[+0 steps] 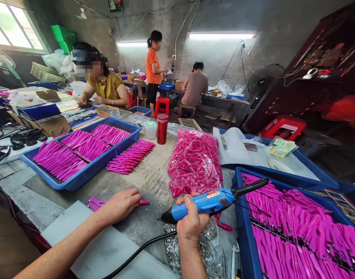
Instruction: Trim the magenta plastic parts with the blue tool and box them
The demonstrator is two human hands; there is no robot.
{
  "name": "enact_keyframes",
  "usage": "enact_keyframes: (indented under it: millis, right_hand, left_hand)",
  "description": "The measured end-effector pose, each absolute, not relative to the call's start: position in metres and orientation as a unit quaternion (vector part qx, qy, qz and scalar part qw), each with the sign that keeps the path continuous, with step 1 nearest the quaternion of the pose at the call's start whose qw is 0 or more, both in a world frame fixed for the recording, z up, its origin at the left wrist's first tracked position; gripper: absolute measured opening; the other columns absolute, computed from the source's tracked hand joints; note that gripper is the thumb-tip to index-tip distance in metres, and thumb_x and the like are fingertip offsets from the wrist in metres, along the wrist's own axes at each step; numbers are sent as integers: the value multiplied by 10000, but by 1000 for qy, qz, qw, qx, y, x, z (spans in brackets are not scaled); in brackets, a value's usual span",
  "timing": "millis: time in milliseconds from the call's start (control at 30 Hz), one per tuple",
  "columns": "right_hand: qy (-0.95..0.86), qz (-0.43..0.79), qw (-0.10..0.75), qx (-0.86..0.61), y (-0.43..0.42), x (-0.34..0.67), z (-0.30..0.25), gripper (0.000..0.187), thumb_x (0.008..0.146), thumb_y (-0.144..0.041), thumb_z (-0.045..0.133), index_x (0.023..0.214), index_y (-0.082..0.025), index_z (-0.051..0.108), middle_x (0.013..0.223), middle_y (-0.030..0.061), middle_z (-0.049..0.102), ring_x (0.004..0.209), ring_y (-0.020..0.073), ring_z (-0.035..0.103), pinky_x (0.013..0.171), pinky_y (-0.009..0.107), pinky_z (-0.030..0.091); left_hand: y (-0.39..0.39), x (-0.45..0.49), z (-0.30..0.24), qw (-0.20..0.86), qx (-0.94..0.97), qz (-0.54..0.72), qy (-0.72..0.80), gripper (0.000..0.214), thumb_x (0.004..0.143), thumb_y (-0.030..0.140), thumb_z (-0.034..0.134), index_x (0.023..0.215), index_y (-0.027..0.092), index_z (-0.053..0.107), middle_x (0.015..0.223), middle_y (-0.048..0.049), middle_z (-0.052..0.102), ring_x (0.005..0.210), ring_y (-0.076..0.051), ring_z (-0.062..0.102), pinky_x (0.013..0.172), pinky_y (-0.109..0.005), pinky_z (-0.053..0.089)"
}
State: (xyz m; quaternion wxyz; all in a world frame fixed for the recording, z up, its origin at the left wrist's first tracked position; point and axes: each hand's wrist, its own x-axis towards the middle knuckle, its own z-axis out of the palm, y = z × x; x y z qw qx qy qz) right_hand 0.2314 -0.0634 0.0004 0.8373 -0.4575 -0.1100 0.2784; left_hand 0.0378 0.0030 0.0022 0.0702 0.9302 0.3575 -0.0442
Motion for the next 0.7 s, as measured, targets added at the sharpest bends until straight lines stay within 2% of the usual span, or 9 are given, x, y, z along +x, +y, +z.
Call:
enact_keyframes:
  millis: [333, 700]
  right_hand:
    - [-108, 272, 838, -461, -62, 233, 0, 384, 523, -317, 735, 785, -161, 501, 557, -48, 530, 441, 141, 529, 464, 275, 446]
    - [-97, 267, 838, -466, -62, 232, 2, 386, 500, -323, 732, 773, -161, 511, 541, -39, 532, 443, 135, 517, 465, 267, 443]
  left_hand:
    - [4, 32, -15, 70, 900, -14, 431, 253, 946, 273, 405, 834, 185, 614, 887, -59, 610, 868, -195, 559, 763, -301, 435]
    - [6, 29, -14, 139, 890, 9, 434, 222, 923, 260, 440, 835, 193, 632, 890, -49, 620, 869, -179, 565, 765, -271, 420]
